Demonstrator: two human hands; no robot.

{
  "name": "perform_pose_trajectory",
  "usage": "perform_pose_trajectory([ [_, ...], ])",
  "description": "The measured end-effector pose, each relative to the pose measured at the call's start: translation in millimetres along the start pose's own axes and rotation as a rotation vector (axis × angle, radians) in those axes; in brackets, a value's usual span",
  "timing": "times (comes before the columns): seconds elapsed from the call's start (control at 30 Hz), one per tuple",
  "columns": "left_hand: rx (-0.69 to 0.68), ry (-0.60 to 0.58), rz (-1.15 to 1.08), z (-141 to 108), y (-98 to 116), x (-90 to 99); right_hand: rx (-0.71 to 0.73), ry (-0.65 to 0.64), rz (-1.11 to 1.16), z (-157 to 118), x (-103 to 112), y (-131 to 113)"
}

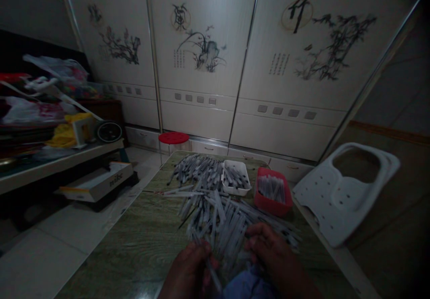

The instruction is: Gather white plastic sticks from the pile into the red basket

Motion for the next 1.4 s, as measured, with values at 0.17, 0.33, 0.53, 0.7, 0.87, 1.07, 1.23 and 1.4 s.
perform_pose_trajectory([
  [0.17, 0.031, -0.107, 0.132, 6.3, -18.5, -9.1, 0.087, -0.114, -0.101, -10.4, -8.2, -9.0],
  [0.33, 0.025, -0.185, 0.142, 11.4, -30.6, -10.5, 0.152, -0.163, -0.238, -15.4, -14.2, -8.5],
  [0.53, 0.025, -0.144, 0.154, 13.2, -37.0, -11.8, 0.216, -0.173, -0.370, -15.0, -17.8, -1.7],
  [0.7, -0.005, -0.124, 0.127, 10.7, -34.1, -11.9, 0.229, -0.196, -0.415, -18.2, -14.5, -5.0],
  [0.87, -0.042, -0.055, 0.069, 8.7, -26.4, -11.0, 0.224, -0.079, -0.448, -15.4, 4.5, 2.4],
  [1.07, 0.004, -0.001, 0.123, 10.3, -23.6, -8.7, 0.219, 0.197, -0.623, -3.9, 29.8, 22.3],
  [1.23, 0.004, -0.003, 0.121, 7.2, -24.3, -13.1, 0.365, 0.292, -0.650, -8.4, 18.5, 14.4],
  [1.4, 0.029, -0.078, 0.062, 4.3, -27.5, -17.7, 0.357, 0.054, -0.539, -15.7, -14.1, 1.6],
])
Point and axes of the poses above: each hand's wrist, its own z-axis towards the middle knuckle, its own x-axis out of the back of the hand, y = z × x, the point moved 2 cm from there along z, towards the middle knuckle, and after that the axes turned 6 degrees about -z, right-handed, at the moved point
